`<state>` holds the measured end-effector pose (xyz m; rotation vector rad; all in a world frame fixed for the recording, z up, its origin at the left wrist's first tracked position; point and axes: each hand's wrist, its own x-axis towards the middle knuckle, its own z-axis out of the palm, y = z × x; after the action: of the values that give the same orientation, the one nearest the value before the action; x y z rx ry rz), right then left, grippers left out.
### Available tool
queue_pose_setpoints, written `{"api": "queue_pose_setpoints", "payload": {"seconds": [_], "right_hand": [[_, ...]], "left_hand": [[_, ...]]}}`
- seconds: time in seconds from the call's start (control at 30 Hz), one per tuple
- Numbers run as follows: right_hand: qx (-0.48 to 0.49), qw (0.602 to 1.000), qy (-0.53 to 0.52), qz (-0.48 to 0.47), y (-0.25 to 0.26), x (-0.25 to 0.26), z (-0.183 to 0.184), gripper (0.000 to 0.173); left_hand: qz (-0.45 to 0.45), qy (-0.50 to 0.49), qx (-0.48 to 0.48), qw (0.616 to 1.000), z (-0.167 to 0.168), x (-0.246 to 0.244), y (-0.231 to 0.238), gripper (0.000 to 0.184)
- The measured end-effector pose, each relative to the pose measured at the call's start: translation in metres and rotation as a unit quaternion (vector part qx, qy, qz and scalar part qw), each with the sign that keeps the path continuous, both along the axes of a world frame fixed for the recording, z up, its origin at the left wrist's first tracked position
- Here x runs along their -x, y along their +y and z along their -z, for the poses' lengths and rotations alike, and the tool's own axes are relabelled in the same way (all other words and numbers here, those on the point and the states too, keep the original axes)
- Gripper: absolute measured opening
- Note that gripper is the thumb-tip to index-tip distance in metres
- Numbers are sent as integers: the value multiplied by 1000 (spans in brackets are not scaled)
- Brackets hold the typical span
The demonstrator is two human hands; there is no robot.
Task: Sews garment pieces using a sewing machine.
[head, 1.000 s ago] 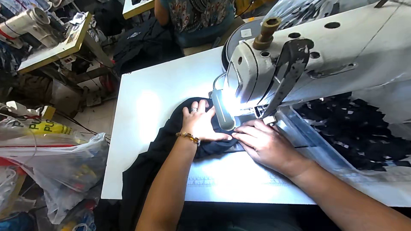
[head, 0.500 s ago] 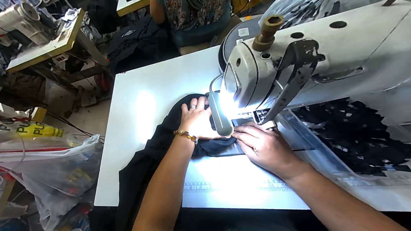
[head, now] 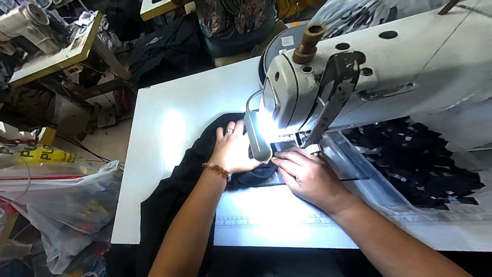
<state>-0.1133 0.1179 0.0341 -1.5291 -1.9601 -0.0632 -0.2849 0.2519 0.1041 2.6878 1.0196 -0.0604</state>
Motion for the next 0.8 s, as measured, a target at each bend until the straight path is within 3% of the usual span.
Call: {"api": "queue_pose_setpoints", "payload": {"seconds": [0.07, 0.1, 0.33, 0.5, 0.6, 0.7, 0.73, 0.8], "right_hand": [[4, 1000, 0, 2, 0, 0, 0, 30], [7, 1000, 3, 1, 0, -1, 1, 30], [-18, 1000, -3, -2, 2, -1, 1, 29], [-27, 998, -4, -57, 1, -1, 0, 27], [-56, 991, -26, -118, -10, 2, -2, 25], [-57, 988, -19, -142, -33, 6, -3, 24], [-56, 988, -19, -139, -42, 6, -1, 25], [-73, 984, -44, -157, -53, 3, 4, 20]], "left_hand": [[50, -150, -55, 986, 11, 18, -15, 48], [74, -177, -69, 979, 14, 26, -22, 39], [160, -102, -167, 968, 6, 72, -66, 29], [190, -133, -129, 964, -2, 54, -128, 26], [184, -179, -56, 965, -3, 37, -141, 22], [141, -284, -20, 948, 3, 22, -122, 13], [113, -281, -24, 953, 8, 18, -113, 17], [36, -176, -22, 984, 17, 18, -103, 40]]}}
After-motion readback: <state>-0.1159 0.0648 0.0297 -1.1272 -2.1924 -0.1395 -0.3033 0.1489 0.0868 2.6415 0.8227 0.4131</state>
